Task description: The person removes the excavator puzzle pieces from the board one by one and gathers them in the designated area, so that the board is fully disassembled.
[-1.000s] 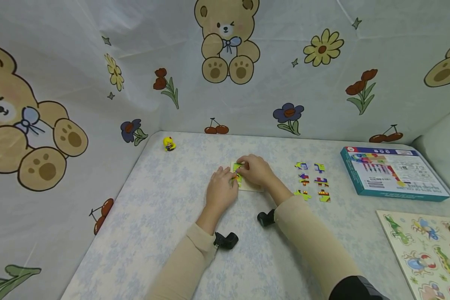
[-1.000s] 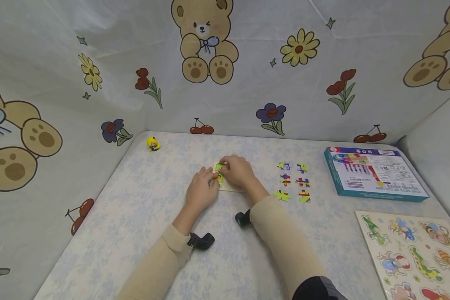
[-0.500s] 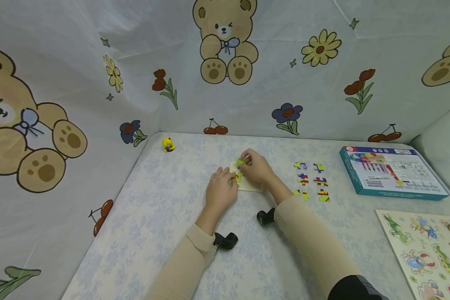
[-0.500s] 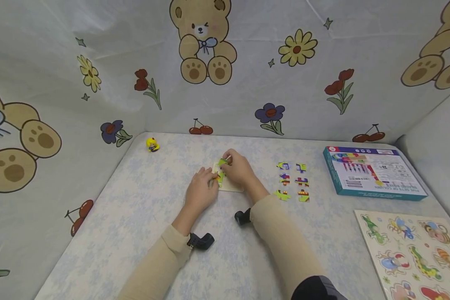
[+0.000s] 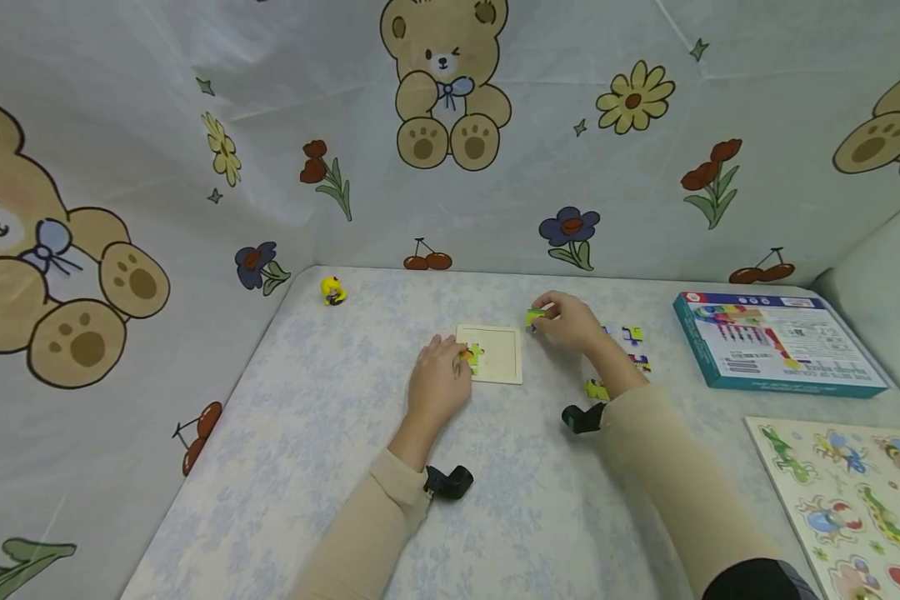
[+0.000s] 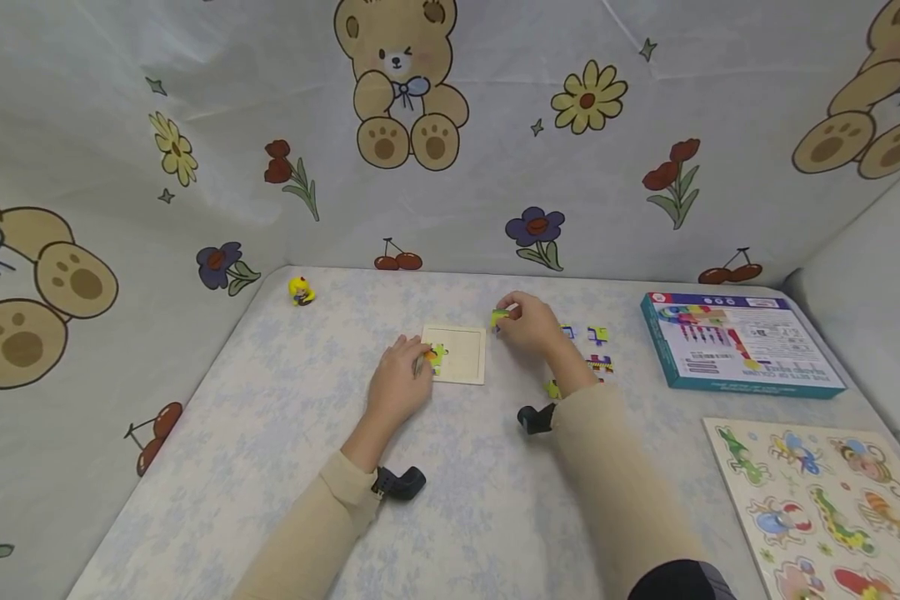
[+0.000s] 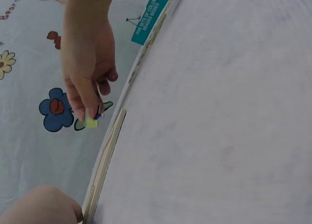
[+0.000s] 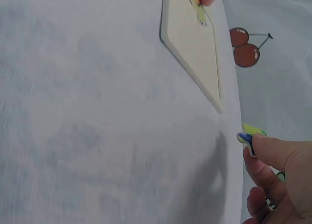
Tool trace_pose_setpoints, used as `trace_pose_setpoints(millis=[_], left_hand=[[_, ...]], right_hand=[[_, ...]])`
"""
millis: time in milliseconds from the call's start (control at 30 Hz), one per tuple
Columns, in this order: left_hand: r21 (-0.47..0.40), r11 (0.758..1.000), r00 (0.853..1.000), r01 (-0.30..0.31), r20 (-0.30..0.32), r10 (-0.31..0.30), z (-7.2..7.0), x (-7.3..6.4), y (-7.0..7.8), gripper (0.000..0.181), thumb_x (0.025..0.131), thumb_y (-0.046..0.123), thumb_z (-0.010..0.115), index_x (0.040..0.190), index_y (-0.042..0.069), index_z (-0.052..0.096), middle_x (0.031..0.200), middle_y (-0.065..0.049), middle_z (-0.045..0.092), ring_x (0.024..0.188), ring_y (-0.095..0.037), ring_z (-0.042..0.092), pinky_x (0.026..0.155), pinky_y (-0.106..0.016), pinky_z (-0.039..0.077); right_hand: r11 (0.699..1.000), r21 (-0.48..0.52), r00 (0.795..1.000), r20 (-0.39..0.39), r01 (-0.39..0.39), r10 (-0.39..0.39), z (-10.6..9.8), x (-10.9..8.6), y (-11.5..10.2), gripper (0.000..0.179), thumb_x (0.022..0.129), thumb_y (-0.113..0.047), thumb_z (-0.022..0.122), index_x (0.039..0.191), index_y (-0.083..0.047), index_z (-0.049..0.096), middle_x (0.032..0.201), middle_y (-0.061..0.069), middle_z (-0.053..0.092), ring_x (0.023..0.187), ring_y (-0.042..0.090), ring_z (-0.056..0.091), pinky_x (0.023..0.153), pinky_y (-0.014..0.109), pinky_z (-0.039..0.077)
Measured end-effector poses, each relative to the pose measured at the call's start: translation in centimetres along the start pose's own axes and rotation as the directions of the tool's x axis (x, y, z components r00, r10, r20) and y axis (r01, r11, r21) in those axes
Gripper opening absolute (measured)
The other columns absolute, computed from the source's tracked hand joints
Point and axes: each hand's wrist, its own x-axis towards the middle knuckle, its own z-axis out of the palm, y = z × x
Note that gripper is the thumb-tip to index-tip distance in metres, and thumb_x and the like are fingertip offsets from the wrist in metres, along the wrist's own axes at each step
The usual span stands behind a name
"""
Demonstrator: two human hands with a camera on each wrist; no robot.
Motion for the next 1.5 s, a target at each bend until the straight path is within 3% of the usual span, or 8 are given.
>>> trace_pose_setpoints(millis=[267, 533, 667, 767, 1033, 1167, 1500], left_hand=[[0.004, 1.000, 0.999, 0.023, -0.027, -0.023, -0.1, -0.1, 0.2, 0.043, 0.099, 0.026, 0.048, 0.138, 0.008, 0.059, 0.151, -0.010, 0.050, 0.151, -0.030, 0.028, 0.125, -0.047, 0.021], [0.063, 0.997, 0.999, 0.050, -0.007, -0.049, -0.1, -0.1, 0.1, 0.051, 0.099, 0.032, 0.048, 0.142, 0.006, 0.054, 0.156, -0.009, 0.044, 0.153, -0.029, 0.024, 0.126, -0.047, 0.019], [0.067, 0.997, 0.999, 0.046, 0.008, -0.047, -0.1, -0.1, 0.0, 0.051, 0.100, 0.032, 0.047, 0.144, 0.006, 0.053, 0.156, -0.008, 0.044, 0.152, -0.029, 0.025, 0.125, -0.047, 0.020], [0.067, 0.997, 0.999, 0.050, 0.013, -0.051, -0.2, -0.1, 0.1, 0.052, 0.099, 0.034, 0.047, 0.144, 0.007, 0.052, 0.156, -0.008, 0.044, 0.152, -0.029, 0.026, 0.125, -0.047, 0.020], [0.083, 0.996, 0.999, 0.045, 0.019, -0.047, -0.1, -0.1, 0.2, 0.055, 0.098, 0.035, 0.049, 0.144, 0.007, 0.052, 0.155, -0.007, 0.045, 0.152, -0.030, 0.026, 0.125, -0.049, 0.020], [0.082, 0.996, 0.999, 0.044, 0.024, -0.047, 0.0, 0.0, 0.1, 0.055, 0.098, 0.035, 0.050, 0.145, 0.007, 0.051, 0.156, -0.007, 0.044, 0.152, -0.029, 0.025, 0.125, -0.049, 0.020], [0.084, 0.995, 0.999, 0.045, 0.026, -0.048, 0.0, 0.0, 0.0, 0.053, 0.099, 0.034, 0.050, 0.145, 0.006, 0.051, 0.156, -0.007, 0.044, 0.152, -0.029, 0.025, 0.126, -0.047, 0.019]], right_hand=[[0.997, -0.067, 0.999, 0.001, -0.044, 0.045, -2.8, -0.6, 2.6, 0.031, 0.098, -0.021, 0.061, 0.127, -0.011, 0.057, 0.114, 0.016, 0.061, 0.091, 0.028, 0.055, 0.069, 0.031, 0.047], [0.990, -0.120, 0.997, 0.031, -0.070, 0.074, -3.1, -0.7, 2.9, 0.030, 0.098, -0.020, 0.061, 0.126, -0.009, 0.058, 0.115, 0.017, 0.059, 0.095, 0.030, 0.056, 0.072, 0.032, 0.049], [0.983, -0.174, 0.997, 0.029, -0.065, 0.071, -2.9, -0.5, 3.1, 0.031, 0.099, -0.021, 0.061, 0.126, -0.008, 0.058, 0.116, 0.018, 0.060, 0.100, 0.032, 0.057, 0.078, 0.038, 0.050], [0.969, -0.241, 0.998, 0.018, -0.054, 0.060, -2.8, -0.4, 3.1, 0.032, 0.098, -0.022, 0.061, 0.126, -0.008, 0.058, 0.116, 0.018, 0.061, 0.102, 0.033, 0.057, 0.082, 0.044, 0.050], [0.913, -0.408, 1.000, -0.027, -0.020, 0.010, -2.4, -0.6, 2.7, 0.026, 0.098, -0.023, 0.062, 0.119, -0.007, 0.063, 0.107, 0.015, 0.065, 0.097, 0.034, 0.058, 0.076, 0.045, 0.050], [0.896, -0.445, 1.000, -0.019, 0.007, -0.018, -2.4, -0.7, 2.1, 0.026, 0.099, -0.021, 0.061, 0.120, -0.007, 0.064, 0.105, 0.015, 0.063, 0.099, 0.036, 0.056, 0.078, 0.048, 0.049], [0.947, -0.308, 0.994, 0.090, 0.091, -0.066, 0.1, -0.6, -1.6, 0.032, 0.098, -0.022, 0.061, 0.128, -0.010, 0.062, 0.110, 0.013, 0.064, 0.093, 0.026, 0.058, 0.079, 0.039, 0.051]])
